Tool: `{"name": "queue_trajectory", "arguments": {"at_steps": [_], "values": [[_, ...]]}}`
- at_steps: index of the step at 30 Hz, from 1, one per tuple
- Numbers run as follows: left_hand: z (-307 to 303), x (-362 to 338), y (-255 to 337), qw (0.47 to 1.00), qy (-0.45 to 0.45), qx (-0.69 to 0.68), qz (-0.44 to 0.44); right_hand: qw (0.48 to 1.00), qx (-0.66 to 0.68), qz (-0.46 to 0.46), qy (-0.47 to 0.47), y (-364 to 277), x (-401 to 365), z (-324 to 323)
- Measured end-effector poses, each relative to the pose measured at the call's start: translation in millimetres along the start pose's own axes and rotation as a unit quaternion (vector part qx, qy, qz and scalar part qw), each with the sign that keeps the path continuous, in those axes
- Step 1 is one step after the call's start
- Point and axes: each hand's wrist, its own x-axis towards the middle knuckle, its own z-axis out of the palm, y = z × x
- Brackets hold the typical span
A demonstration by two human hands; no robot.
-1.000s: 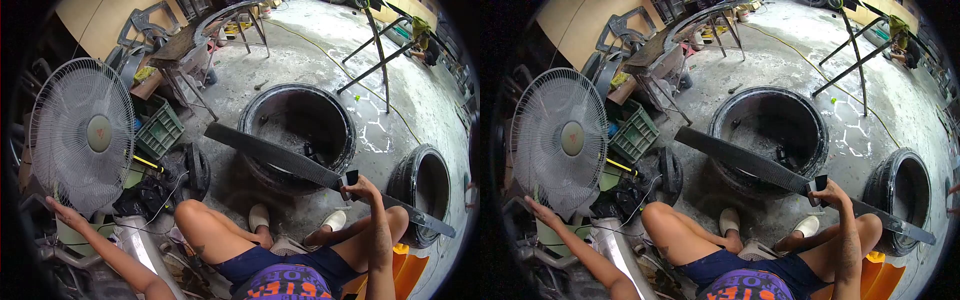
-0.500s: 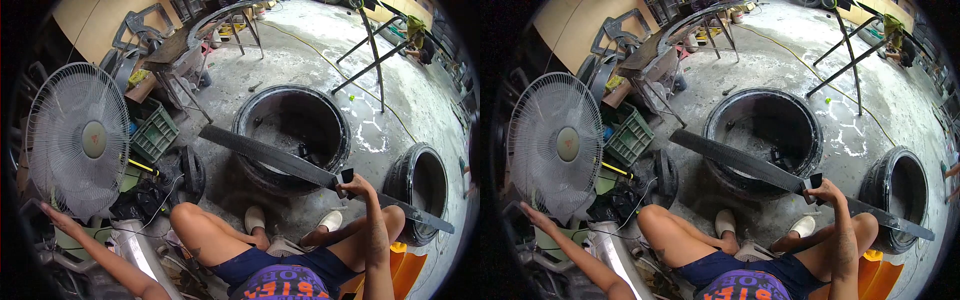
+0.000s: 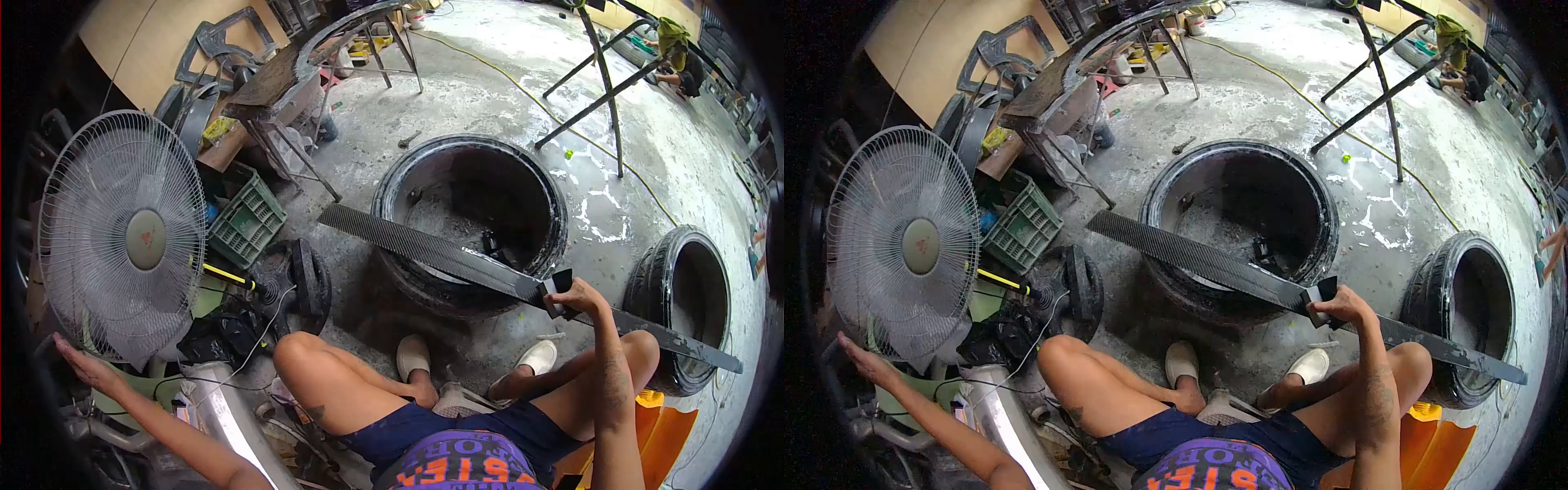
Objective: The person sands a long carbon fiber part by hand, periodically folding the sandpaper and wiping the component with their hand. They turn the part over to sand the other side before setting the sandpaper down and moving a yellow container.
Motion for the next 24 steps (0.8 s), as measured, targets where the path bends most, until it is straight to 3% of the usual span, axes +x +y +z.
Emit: {"name": "queue_trajectory", "arguments": {"at_steps": [3,6,9,12,16,19,24], "values": [[1,11,-22,0.998,-0.015,0.037,0.044,0.999,-0.001,-0.038,-0.002,1,1,-1],[4,9,-31,0.999,-0.022,0.017,0.025,1.0,-0.023,-0.004,-0.005,3,4,-1],[9,7,-36,0.999,-0.014,0.039,0.024,0.999,-0.019,-0.033,0.026,37,25,2],[4,15,-64,0.993,-0.033,0.083,0.078,0.996,0.076,-0.022,-0.035,-5,-4,-1],[11,-6,0,0.998,-0.022,0.043,-0.034,0.996,0.04,-0.079,0.002,14,10,0],[11,6,-31,0.999,-0.023,0.03,-0.006,0.996,0.008,-0.085,0.014,19,13,0],[12,31,-52,0.999,-0.01,-0.015,-0.049,0.995,-0.03,-0.087,0.036,7,6,-2]]}}
